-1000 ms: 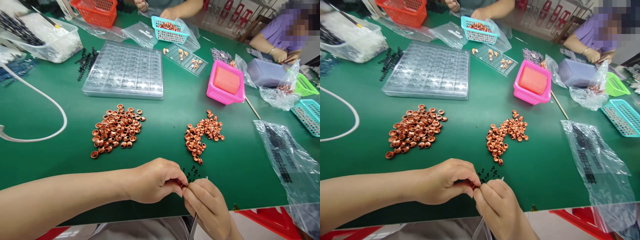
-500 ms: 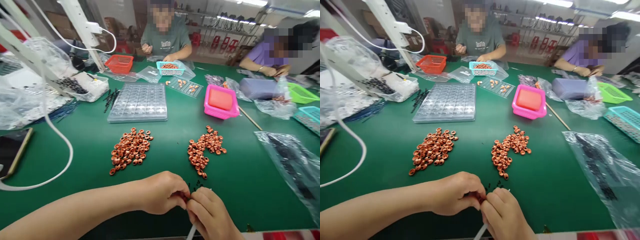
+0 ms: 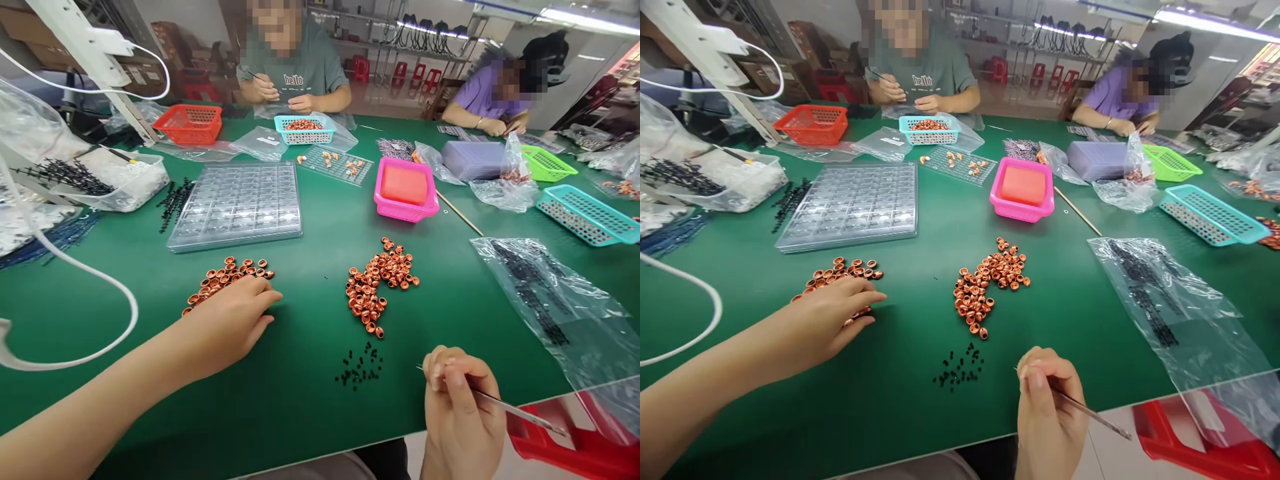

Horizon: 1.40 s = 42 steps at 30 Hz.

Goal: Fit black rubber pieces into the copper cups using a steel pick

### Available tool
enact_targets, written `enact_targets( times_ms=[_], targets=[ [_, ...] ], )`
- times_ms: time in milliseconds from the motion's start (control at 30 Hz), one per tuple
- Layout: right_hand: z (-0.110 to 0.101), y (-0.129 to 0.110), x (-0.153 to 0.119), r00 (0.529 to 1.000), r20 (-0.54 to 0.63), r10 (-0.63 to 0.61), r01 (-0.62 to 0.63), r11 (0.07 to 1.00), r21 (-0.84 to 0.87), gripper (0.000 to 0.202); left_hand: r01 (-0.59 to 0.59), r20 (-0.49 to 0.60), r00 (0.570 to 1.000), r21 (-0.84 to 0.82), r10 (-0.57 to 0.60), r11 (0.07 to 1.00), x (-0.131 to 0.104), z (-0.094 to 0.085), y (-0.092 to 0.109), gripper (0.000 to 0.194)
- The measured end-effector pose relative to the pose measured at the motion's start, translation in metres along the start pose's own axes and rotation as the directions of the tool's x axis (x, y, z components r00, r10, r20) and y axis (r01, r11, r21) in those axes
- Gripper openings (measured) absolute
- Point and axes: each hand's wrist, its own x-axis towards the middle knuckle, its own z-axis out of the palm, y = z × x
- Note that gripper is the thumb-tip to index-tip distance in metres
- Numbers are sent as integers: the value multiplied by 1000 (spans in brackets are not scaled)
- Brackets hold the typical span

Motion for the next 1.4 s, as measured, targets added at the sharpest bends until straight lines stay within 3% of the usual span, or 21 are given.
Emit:
enact_targets(
  times_ms=[100, 233, 367, 567, 667, 800, 1000, 1167, 1300, 1400],
  targets=[
    [1, 5, 3, 999, 7, 42, -42, 996, 79, 12, -77, -19, 997, -34, 76, 996, 14, 1, 32, 31],
    [-4, 9, 6, 997, 46, 57, -61, 995, 77, 16, -277, 12, 960, -122, 280, 953, 40, 16, 84, 21],
    [-6, 10, 4, 994, 102, 45, -47, 999, 25, 17, -325, 2, 945, -120, 328, 938, 63, 33, 107, 10],
    [-5, 10, -1, 993, 117, 34, -34, 999, -4, 17, -306, -1, 951, -170, 310, 937, 80, 46, 104, 14],
    [-6, 10, -1, 993, 105, 61, -64, 998, 21, 16, -321, -54, 947, -198, 317, 926, 79, 46, 104, 17],
    [-6, 8, 0, 989, 95, 111, -116, 992, 56, 17, -319, -105, 948, -283, 301, 905, 62, 37, 99, 19],
    [0, 5, -1, 977, 105, 185, -183, 983, -32, 19, -197, -82, 980, -413, 179, 889, 17, 33, 77, 12],
    [-6, -3, 3, 958, 147, 246, -196, 936, -291, 21, -169, -134, 984, -475, 119, 864, 3, 47, 66, 21],
    [-27, -16, 10, 947, 167, 275, -104, 753, -650, 25, -262, -189, 964, -522, 190, 812, 7, 55, 64, 23],
    [-38, -21, 9, 926, 173, 335, -127, 710, -693, 24, -304, -233, 950, -552, 207, 777, 10, 58, 62, 18]
  ],
)
